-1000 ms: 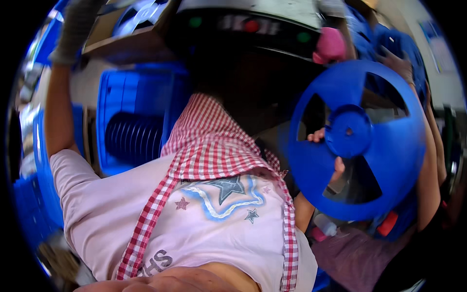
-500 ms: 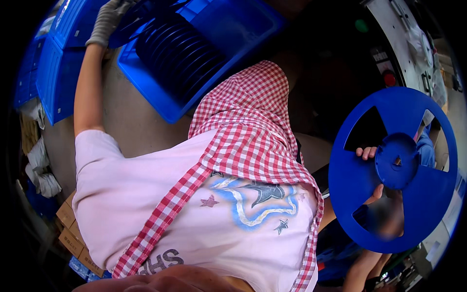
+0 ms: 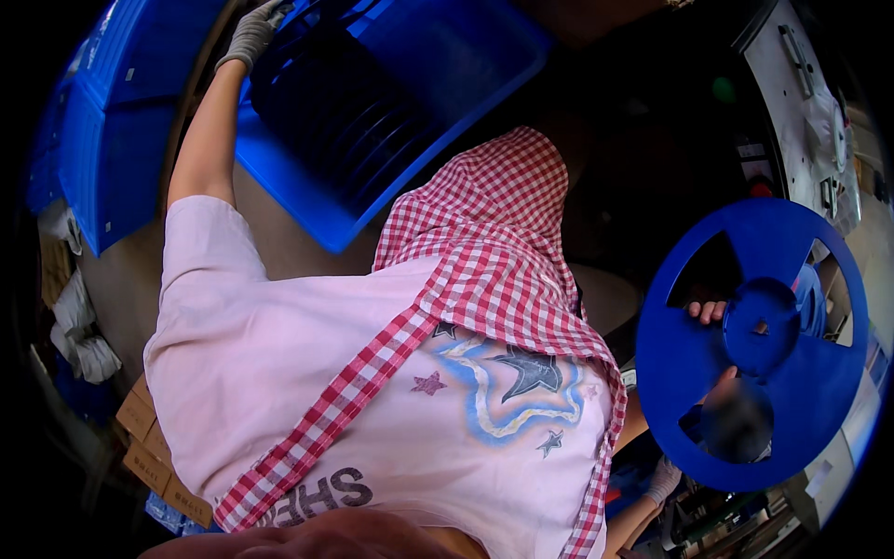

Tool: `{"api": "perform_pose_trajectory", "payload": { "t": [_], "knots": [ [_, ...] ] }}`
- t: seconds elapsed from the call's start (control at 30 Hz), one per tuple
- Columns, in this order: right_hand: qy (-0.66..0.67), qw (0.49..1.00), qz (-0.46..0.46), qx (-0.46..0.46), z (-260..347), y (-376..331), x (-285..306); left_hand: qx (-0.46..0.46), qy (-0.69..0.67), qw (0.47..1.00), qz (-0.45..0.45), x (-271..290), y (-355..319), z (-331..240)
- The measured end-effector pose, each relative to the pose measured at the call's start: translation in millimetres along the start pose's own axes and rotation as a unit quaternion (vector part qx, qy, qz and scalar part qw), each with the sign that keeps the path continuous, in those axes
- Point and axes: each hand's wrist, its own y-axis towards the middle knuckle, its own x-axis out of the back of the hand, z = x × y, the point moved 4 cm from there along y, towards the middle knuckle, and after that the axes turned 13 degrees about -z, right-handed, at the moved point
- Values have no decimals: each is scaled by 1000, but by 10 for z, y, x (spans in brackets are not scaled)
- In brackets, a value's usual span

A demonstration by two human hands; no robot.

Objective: The person repeatedly picks up blue plastic reels from a blue crate, places them onto a machine platform, and then removes them to place them into a cardboard box. The person wears gloves and a checkered apron while performing this repetitive handling task in a workshop environment.

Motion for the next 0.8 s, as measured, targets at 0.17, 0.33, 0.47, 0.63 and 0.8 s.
{"api": "perform_pose_trajectory", "payload": {
  "t": [0.17,0.33,0.47,0.63,0.8],
  "knots": [
    [-2,987,-140,-81,-51,-349,541,81,13,980,-180,111,-247,-481],
    [142,882,-300,-336,-1018,66,1374,190,5,972,-135,-326,-1159,-795],
    [327,722,-480,-376,-1205,790,2590,250,51,961,-102,-611,-1556,-883],
    [835,198,-498,-123,-376,1781,3773,144,97,980,-94,-1020,-1795,-851],
    [912,-9,-405,64,212,2282,4409,179,114,973,94,-448,-1560,-1263]
  ]
}}
